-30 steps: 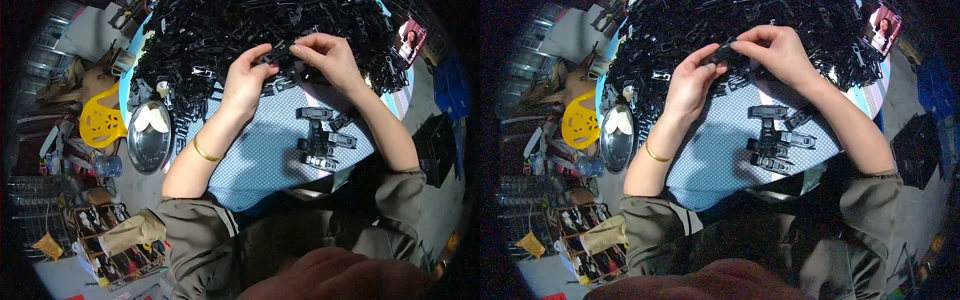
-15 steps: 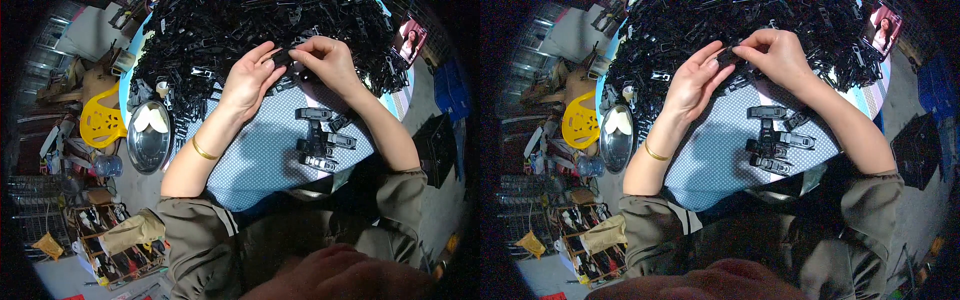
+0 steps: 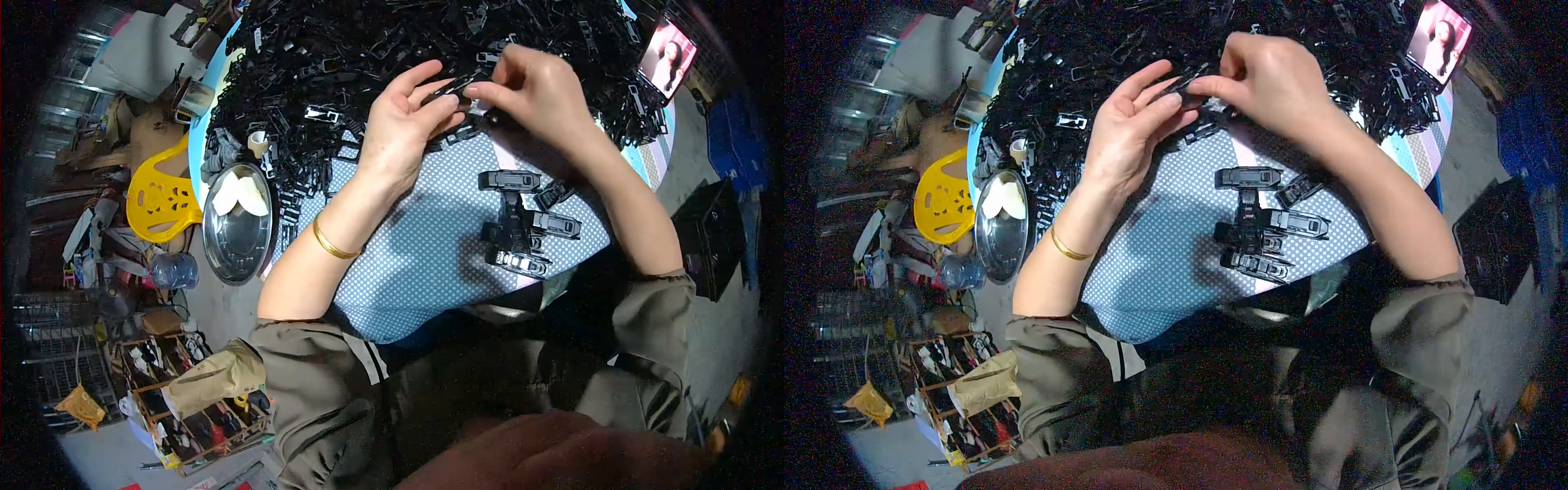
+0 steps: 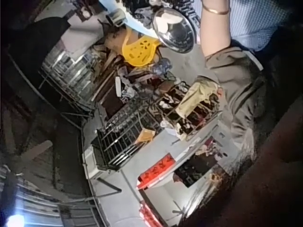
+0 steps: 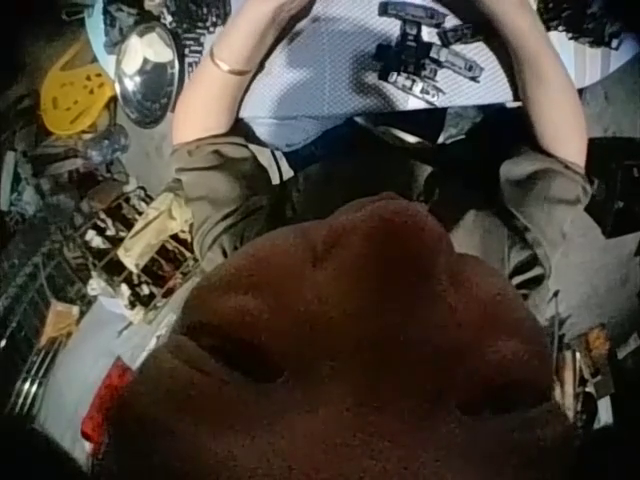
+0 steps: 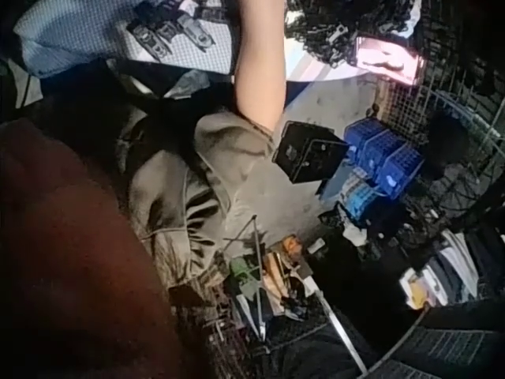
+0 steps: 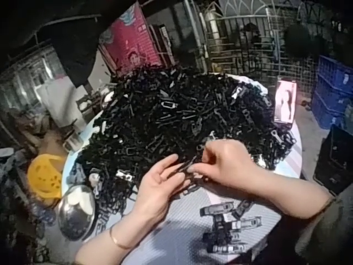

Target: Assembling small black plastic components by hand at a workstation.

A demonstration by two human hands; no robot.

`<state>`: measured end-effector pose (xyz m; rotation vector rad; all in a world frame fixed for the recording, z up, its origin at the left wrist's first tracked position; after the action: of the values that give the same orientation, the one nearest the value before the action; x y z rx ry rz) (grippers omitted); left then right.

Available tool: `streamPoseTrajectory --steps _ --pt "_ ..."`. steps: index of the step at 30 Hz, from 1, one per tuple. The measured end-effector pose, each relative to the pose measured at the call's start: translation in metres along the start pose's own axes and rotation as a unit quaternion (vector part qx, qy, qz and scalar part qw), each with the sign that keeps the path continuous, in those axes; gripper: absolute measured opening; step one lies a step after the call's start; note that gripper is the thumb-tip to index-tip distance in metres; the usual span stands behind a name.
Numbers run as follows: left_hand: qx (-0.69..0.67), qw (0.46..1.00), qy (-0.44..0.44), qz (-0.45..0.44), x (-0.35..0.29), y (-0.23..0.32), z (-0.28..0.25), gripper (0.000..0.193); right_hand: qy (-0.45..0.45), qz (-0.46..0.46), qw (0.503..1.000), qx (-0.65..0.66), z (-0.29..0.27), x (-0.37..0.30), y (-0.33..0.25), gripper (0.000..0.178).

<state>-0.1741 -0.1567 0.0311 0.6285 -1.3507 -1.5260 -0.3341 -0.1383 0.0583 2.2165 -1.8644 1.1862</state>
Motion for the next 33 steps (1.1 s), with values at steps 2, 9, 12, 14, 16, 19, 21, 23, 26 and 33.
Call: streamPoseTrajectory --steps 2,9,12,14,16,19,21,23,26,33 --pt "-0.031 0.999 0.013 -0.012 -0.001 0.002 0.001 0.050 -0.102 0.057 0.981 0.152 0.001 0.012 0.021 0.025" --pt "0.008 0.999 0.050 0.011 0.005 0.006 -0.013 0.041 -0.232 -0.167 0.957 0.054 -0.002 0.004 0.013 0.035" --pt "0.040 0.998 0.057 -0.001 0.003 0.005 -0.012 0.038 -0.223 -0.127 0.966 -0.038 0.007 -0.007 0.007 0.029" --pt "0.052 0.997 0.041 -0.036 0.002 0.003 -0.014 0.036 -0.216 -0.140 0.966 -0.023 0.006 -0.006 0.007 0.026" --pt "0.062 0.997 0.039 -0.035 0.003 0.001 -0.018 0.035 -0.209 -0.153 0.966 -0.008 0.006 -0.004 0.009 0.024" --pt "0.074 0.996 0.042 -0.038 0.003 0.001 -0.021 0.034 -0.194 -0.138 0.971 0.028 0.005 0.006 0.017 0.022" --pt "0.074 0.995 0.048 -0.043 0.004 -0.001 -0.019 0.033 -0.174 -0.046 0.979 0.092 0.003 0.008 0.018 0.024" --pt "0.024 0.995 0.070 -0.060 0.003 -0.001 -0.013 0.033 -0.129 0.067 0.971 0.191 0.001 0.010 0.026 0.031" --pt "-0.006 0.996 0.052 -0.069 0.000 -0.004 -0.011 0.033 -0.038 0.046 0.953 0.296 -0.001 0.009 0.017 0.036" --pt "-0.088 0.994 -0.006 -0.071 -0.004 -0.007 0.002 0.035 -0.095 -0.017 0.938 0.332 0.004 -0.001 -0.002 0.033"
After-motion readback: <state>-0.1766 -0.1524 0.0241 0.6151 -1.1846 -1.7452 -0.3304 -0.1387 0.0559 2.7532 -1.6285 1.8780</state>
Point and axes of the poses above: each hand's wrist, its own x-axis towards the middle knuckle, its own z-axis out of the palm, y = z × x, the point moved 4 cm from there along x, towards the middle knuckle, and after that the axes turned 9 degrees about z, right-handed, at the moved point
